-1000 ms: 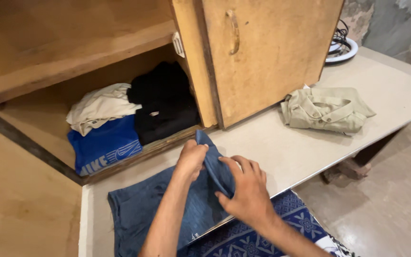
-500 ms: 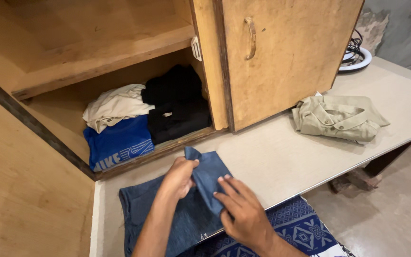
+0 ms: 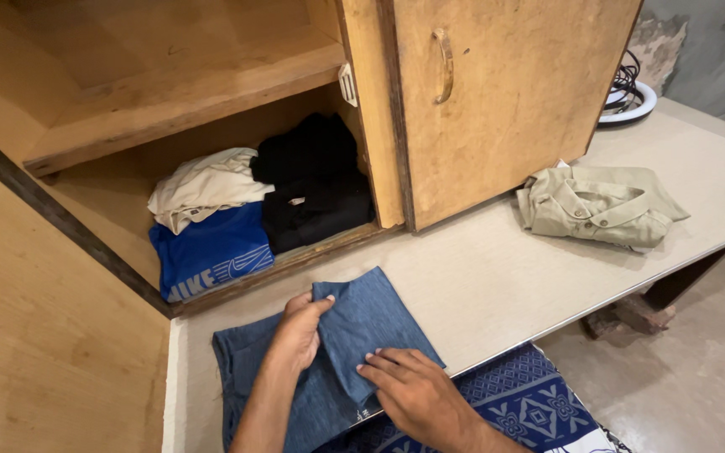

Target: The person folds a blue garment by hand on a white surface, smoothing it out and making precise folds until it reaches a small rectangular shape.

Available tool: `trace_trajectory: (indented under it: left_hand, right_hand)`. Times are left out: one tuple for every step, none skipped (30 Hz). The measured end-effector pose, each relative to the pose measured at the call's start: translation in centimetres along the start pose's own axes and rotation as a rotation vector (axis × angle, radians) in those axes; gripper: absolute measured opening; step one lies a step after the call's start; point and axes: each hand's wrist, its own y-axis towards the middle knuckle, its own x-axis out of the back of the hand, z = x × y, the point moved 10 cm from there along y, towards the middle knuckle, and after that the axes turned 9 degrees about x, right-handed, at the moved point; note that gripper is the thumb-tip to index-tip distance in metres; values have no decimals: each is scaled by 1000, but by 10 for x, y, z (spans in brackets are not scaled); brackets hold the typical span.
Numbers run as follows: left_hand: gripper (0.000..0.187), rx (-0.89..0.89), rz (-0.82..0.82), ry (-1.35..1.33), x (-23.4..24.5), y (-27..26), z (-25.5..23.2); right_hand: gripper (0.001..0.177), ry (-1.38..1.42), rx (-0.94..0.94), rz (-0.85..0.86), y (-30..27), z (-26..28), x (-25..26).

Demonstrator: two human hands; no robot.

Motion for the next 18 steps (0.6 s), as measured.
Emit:
trace_trajectory:
  left_hand:
    - [24,0,0,-1,1,1,1]
    - [25,-83,-6,34,2,1,-6]
    - [26,-166,-10,70,3,1,-12]
    - [26,-166,-10,69,3,4,-11]
    - [27,-223,-75,112,7,5,-15]
    - [28,-281,-141,154,11,3,-20]
    - [28,-280,-139,156,10,2,-20]
    - [30,-309,-172,221,11,-3,-22]
    - [32,-336,-205,286,9,-9,-25]
    - [32,-334,-204,288,5,-13,-26]
    - [33,-397,-264,377,1,-22,-35]
    - [34,-460,-324,467,-3,-32,-43]
    - [34,-460,-324,466,-7,-38,-46]
    - [34,-487,-399,577,-10,-47,-52]
    - [34,-513,-473,689,-13,-55,-57]
    - [34,-512,-473,689,-15,-60,-58]
    - [32,-603,-498,780,-23,-70,-65]
    - [30,-695,-522,872,-31,-79,-70]
  right_hand:
    - [36,7,10,7,0,1,-1]
    - [35,14,21,15,0,2,-2]
    - [35,13,21,15,-1,2,-2]
    - [35,29,38,19,-1,4,-3]
    - [35,43,56,21,-1,5,-3]
    - [35,43,55,21,-1,5,-3]
    - [34,56,62,36,-1,7,-5]
    - [33,70,69,51,-1,8,-6]
    - [33,70,66,51,-1,9,-5]
    - [34,86,69,53,-1,9,-5]
    - [34,102,74,56,0,10,-4]
    - [34,102,72,56,1,10,-4]
    - [34,113,68,62,2,11,-3]
    - [34,125,65,67,3,11,-3]
    - [34,125,64,68,4,11,-2]
    - [35,152,48,76,4,11,-2]
    - [36,178,31,82,5,10,-2]
    - [36,178,30,82,6,10,0]
